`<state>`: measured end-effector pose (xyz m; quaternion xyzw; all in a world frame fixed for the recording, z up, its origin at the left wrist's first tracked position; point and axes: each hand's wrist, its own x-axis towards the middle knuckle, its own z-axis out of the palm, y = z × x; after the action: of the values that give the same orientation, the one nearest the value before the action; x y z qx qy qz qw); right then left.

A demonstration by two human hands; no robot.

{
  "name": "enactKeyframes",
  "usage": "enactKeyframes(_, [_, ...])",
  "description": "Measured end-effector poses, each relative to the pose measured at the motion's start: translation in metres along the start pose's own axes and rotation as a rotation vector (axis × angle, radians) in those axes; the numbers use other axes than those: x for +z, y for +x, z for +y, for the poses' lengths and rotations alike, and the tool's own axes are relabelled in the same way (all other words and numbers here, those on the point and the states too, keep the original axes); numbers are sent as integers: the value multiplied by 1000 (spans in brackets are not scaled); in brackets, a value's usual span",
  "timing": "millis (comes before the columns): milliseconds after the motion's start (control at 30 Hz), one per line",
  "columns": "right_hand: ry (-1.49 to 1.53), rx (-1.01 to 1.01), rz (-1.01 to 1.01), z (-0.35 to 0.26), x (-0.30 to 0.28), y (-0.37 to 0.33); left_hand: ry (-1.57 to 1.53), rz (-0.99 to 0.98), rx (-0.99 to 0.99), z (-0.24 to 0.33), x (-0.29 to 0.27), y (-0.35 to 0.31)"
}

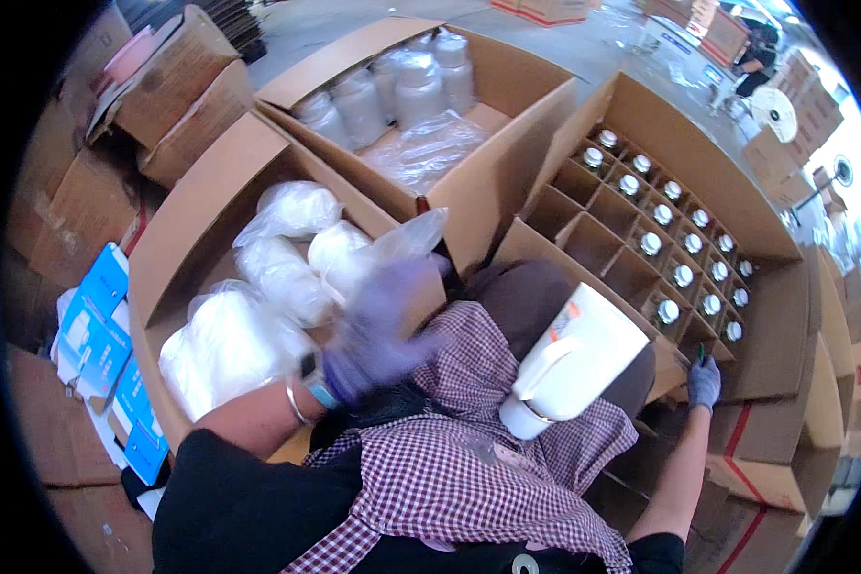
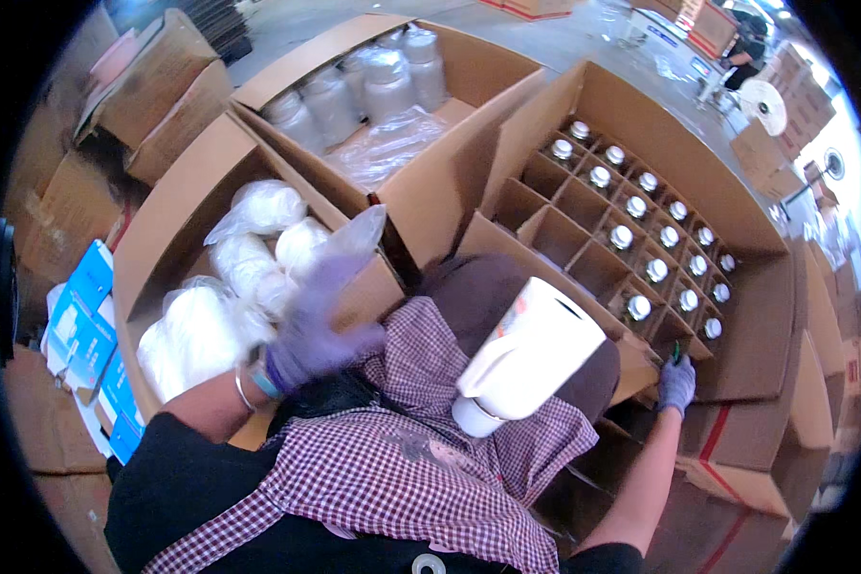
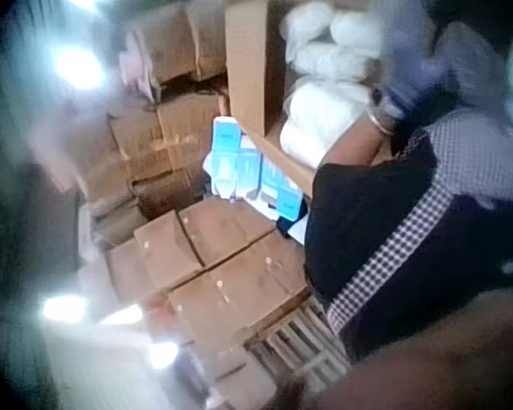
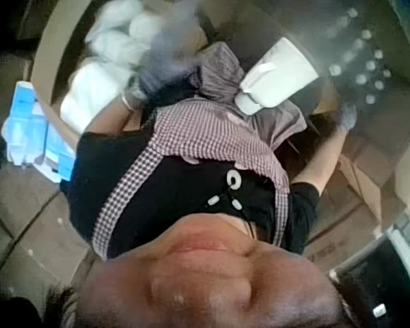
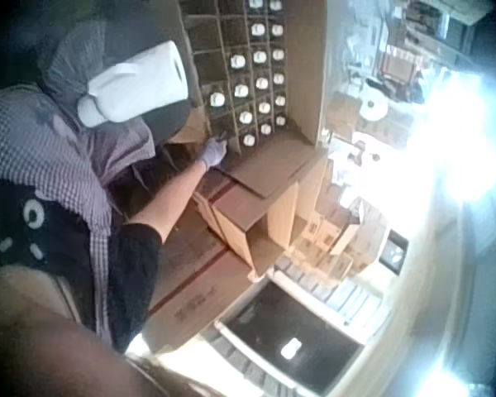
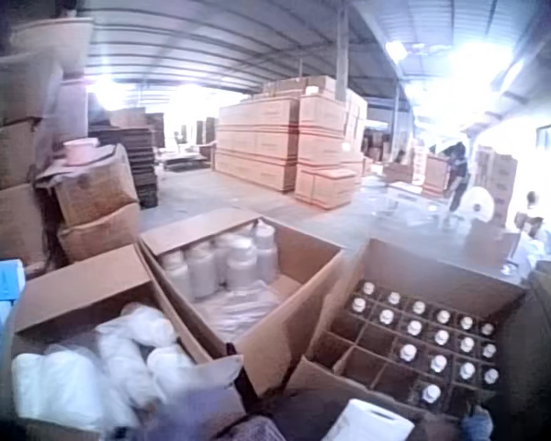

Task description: The person assembles white electric kettles by hand in a warehouse setting. They pick up a kettle body, insert a black circular filter component, and screw on a white lid. The person then places the assembled unit into a plastic bag and sets it into a cardboard box. This process is repeated for multiple units.

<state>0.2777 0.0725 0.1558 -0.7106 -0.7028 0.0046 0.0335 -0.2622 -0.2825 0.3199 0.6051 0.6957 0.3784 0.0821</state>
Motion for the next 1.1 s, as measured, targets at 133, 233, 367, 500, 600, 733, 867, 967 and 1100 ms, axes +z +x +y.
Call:
enactKeyframes(133, [142, 42, 152, -1, -14, -33, 386, 126, -332, -143, -34, -26])
enactKeyframes(233, [208, -54, 264, -4, -21, -57, 194, -99, -460, -158, -27, -29])
enactKeyframes(367, [393, -109, 237, -18, -30, -65, -199, -320, -428, -135, 3, -8])
enactKeyframes(500, [923, -214, 206, -49, -74, -59, -690, -342, -358, -84, -41, 59])
enactKeyframes(600, [1362, -296, 86, -141, -162, -96, -1108, -234, -113, -44, -78, 75])
enactKeyframes(733, [1319, -804, 30, -251, -225, -169, -1670, -291, 289, 0, -53, 154])
enactKeyframes(867, [1082, -1037, 563, -278, -210, -186, -2064, -567, 528, 100, 24, 275])
enactKeyframes(967, [1066, -852, 907, -296, -189, -179, -2056, -517, 369, 116, 66, 300])
enactKeyframes(1100, [1128, -577, 759, -267, -215, -141, -1578, -387, 201, 169, 114, 266])
